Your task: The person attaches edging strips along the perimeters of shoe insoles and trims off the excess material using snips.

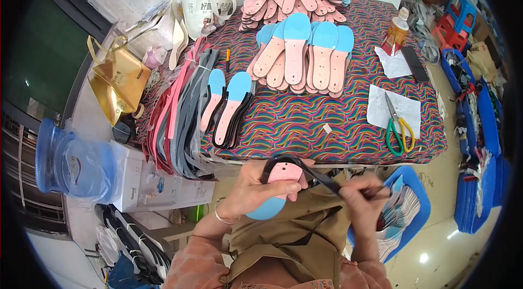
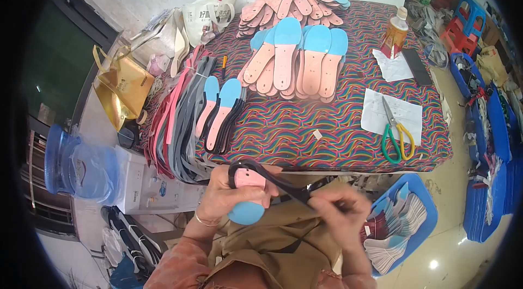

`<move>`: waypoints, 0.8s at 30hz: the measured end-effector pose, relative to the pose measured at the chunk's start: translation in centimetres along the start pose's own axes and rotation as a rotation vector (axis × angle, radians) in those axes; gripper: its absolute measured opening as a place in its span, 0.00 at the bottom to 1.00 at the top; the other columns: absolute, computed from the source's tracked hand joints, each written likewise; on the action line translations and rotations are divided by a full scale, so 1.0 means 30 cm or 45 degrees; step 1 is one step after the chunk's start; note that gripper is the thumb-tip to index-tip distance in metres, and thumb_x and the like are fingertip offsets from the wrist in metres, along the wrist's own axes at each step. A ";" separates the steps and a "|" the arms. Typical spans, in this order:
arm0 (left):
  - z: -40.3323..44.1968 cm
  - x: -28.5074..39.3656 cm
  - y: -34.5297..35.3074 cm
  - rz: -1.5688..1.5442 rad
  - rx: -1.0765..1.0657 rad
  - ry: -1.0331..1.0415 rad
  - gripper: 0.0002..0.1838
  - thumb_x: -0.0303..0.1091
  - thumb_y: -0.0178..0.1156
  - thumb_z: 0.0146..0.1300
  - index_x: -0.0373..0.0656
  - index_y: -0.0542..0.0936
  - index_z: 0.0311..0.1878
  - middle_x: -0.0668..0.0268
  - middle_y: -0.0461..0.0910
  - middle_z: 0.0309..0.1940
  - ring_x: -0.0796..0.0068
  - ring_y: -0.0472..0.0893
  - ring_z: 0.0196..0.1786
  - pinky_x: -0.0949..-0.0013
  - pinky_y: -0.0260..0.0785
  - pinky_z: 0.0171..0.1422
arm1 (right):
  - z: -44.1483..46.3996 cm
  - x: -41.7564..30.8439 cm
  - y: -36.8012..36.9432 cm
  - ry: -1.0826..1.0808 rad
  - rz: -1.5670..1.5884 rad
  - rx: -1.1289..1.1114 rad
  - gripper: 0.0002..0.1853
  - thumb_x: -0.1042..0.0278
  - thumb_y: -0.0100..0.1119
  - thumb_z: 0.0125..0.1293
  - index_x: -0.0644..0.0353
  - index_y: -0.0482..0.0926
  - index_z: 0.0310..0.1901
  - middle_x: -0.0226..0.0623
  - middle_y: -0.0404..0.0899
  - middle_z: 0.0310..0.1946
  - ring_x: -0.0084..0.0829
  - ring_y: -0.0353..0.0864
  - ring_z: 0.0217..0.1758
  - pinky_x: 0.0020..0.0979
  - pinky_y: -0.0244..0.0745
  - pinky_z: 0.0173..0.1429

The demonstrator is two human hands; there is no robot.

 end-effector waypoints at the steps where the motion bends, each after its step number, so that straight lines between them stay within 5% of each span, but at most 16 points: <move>1: -0.006 -0.017 -0.013 -0.005 -0.003 -0.006 0.12 0.29 0.61 0.65 0.30 0.80 0.47 0.64 0.82 0.32 0.80 0.80 0.33 0.76 0.73 0.37 | 0.033 -0.028 -0.034 -0.032 -0.035 0.038 0.06 0.82 0.69 0.52 0.64 0.82 0.30 0.35 0.83 0.29 0.19 0.79 0.30 0.20 0.71 0.34; 8: -0.034 -0.074 0.013 0.374 -0.091 -0.056 0.05 0.23 0.64 0.59 0.32 0.80 0.38 0.60 0.82 0.30 0.74 0.81 0.32 0.72 0.74 0.38 | 0.138 -0.139 -0.114 -0.124 0.015 0.028 0.06 0.82 0.68 0.50 0.64 0.80 0.29 0.36 0.82 0.27 0.21 0.77 0.27 0.22 0.71 0.33; 11: -0.044 -0.044 0.009 0.175 -0.090 0.133 0.09 0.25 0.63 0.63 0.30 0.80 0.45 0.63 0.82 0.31 0.79 0.80 0.35 0.75 0.73 0.40 | 0.086 -0.062 -0.073 -0.076 0.064 -0.081 0.07 0.83 0.70 0.47 0.66 0.82 0.29 0.39 0.83 0.28 0.27 0.81 0.30 0.25 0.76 0.37; 16: -0.033 -0.048 0.042 -0.228 -0.087 0.079 0.12 0.22 0.60 0.63 0.30 0.79 0.49 0.59 0.81 0.37 0.73 0.82 0.38 0.71 0.76 0.42 | -0.028 0.071 0.004 0.090 0.286 -0.063 0.07 0.87 0.68 0.49 0.67 0.83 0.30 0.43 0.84 0.30 0.30 0.84 0.34 0.27 0.79 0.42; 20: -0.008 -0.014 0.033 -0.230 0.001 0.333 0.20 0.23 0.58 0.63 0.29 0.74 0.58 0.52 0.78 0.49 0.68 0.81 0.49 0.66 0.76 0.48 | -0.059 0.115 0.082 0.135 0.356 -0.103 0.07 0.86 0.67 0.53 0.68 0.83 0.34 0.42 0.85 0.33 0.25 0.83 0.34 0.23 0.78 0.41; 24: 0.010 -0.034 0.052 -0.529 -0.015 0.196 0.22 0.26 0.55 0.67 0.29 0.69 0.62 0.45 0.78 0.53 0.59 0.80 0.56 0.61 0.76 0.56 | -0.049 0.124 0.157 0.129 0.318 -0.175 0.05 0.86 0.64 0.57 0.68 0.82 0.35 0.39 0.84 0.33 0.20 0.81 0.34 0.20 0.75 0.39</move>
Point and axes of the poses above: each hand's wrist, its own z-axis towards the middle knuckle, its own y-axis out of the palm, x = y × z, the point moved 9 cm from there along z, towards the middle knuckle
